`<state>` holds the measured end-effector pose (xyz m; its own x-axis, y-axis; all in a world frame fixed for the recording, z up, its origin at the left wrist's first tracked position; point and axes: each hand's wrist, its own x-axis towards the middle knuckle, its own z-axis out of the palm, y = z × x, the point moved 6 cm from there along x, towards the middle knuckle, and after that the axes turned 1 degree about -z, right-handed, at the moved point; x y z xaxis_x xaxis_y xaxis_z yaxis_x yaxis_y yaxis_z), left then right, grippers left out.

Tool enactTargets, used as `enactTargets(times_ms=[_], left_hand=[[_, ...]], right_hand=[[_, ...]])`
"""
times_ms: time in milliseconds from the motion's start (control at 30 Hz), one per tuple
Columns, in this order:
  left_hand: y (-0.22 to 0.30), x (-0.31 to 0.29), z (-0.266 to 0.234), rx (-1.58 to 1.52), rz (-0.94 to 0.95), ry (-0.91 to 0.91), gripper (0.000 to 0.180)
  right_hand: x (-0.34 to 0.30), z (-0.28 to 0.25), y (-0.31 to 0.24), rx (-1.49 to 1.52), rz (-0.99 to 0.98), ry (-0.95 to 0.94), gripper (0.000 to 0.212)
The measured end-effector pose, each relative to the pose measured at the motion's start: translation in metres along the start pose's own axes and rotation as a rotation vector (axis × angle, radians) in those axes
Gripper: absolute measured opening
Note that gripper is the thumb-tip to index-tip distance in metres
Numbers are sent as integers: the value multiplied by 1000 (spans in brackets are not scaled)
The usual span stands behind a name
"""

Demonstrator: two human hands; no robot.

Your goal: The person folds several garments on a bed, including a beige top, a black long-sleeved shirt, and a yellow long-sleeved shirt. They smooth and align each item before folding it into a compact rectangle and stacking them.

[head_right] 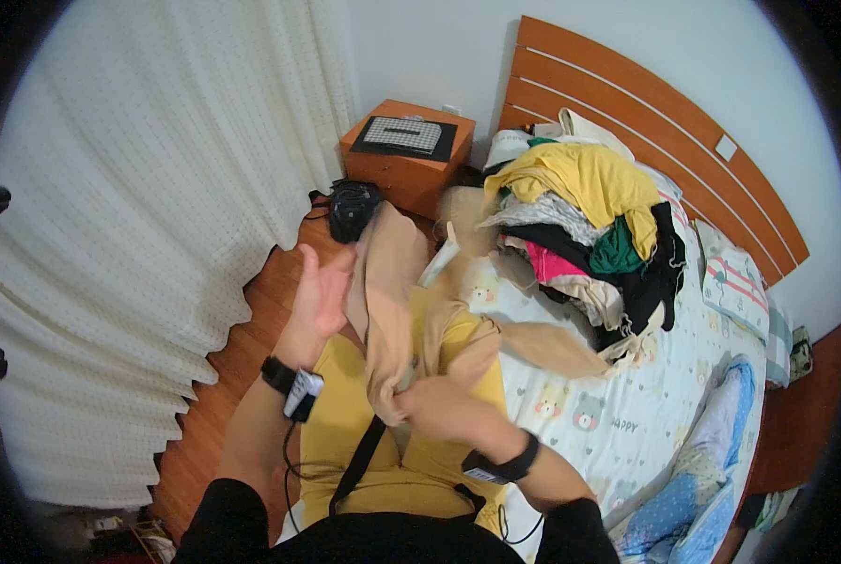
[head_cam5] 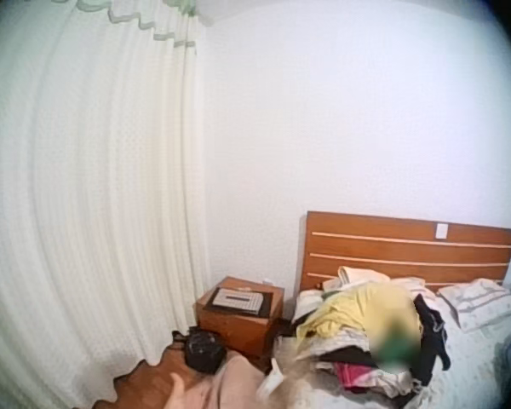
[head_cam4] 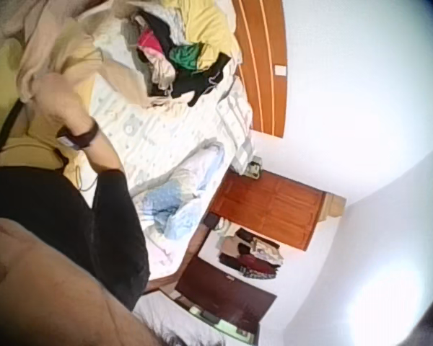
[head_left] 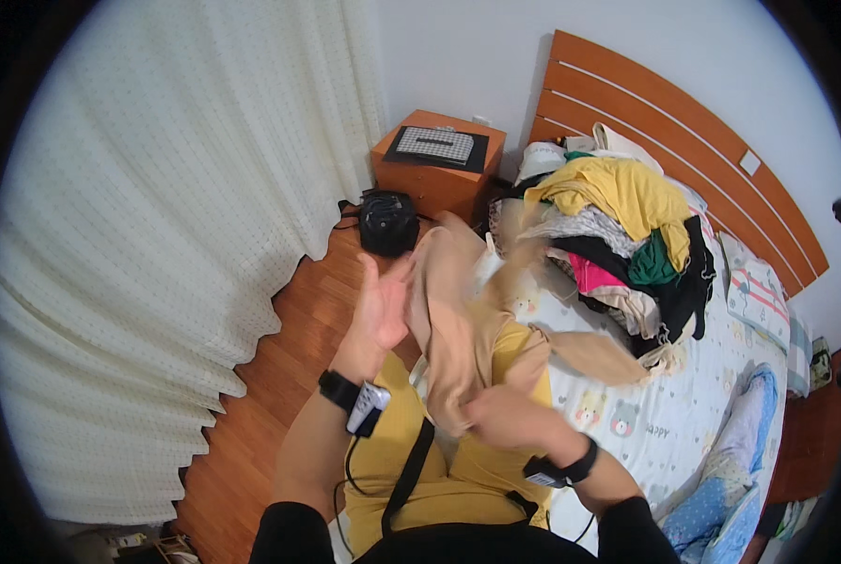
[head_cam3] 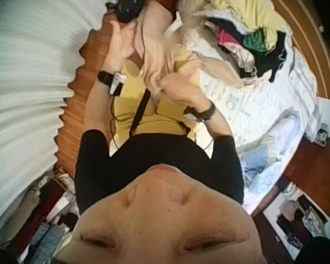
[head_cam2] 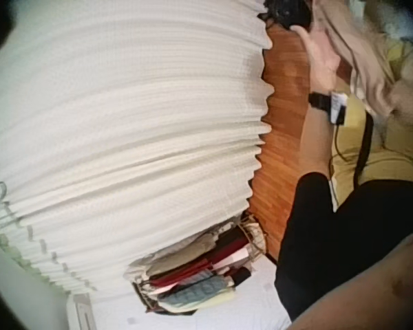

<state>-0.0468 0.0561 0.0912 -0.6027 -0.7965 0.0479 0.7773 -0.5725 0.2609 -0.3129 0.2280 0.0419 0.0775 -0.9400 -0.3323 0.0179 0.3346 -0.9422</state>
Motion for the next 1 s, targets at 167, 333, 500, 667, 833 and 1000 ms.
enactTargets(times_ms=[167, 333, 500, 667, 833, 1000], left_hand=[[73, -47, -18, 248, 458, 335, 72], [52, -61, -51, 355, 187, 466, 60], [-83, -11, 1, 325, -112, -30, 56], [-114, -18, 13, 71, -199, 39, 46], [-28, -13, 33, 1326, 336, 40, 31], [27, -35, 35, 225, 296, -83, 45]], right_hand=[[-74, -192, -87, 594, -578, 514, 50], [-84, -161, -126, 208, -769, 705, 54], [2, 25, -81, -1164, -120, -120, 59], [-54, 19, -111, -978, -206, -303, 66], [-87, -36, -129, -755, -236, -92, 60], [-133, -170, -117, -912, -304, 685, 45]])
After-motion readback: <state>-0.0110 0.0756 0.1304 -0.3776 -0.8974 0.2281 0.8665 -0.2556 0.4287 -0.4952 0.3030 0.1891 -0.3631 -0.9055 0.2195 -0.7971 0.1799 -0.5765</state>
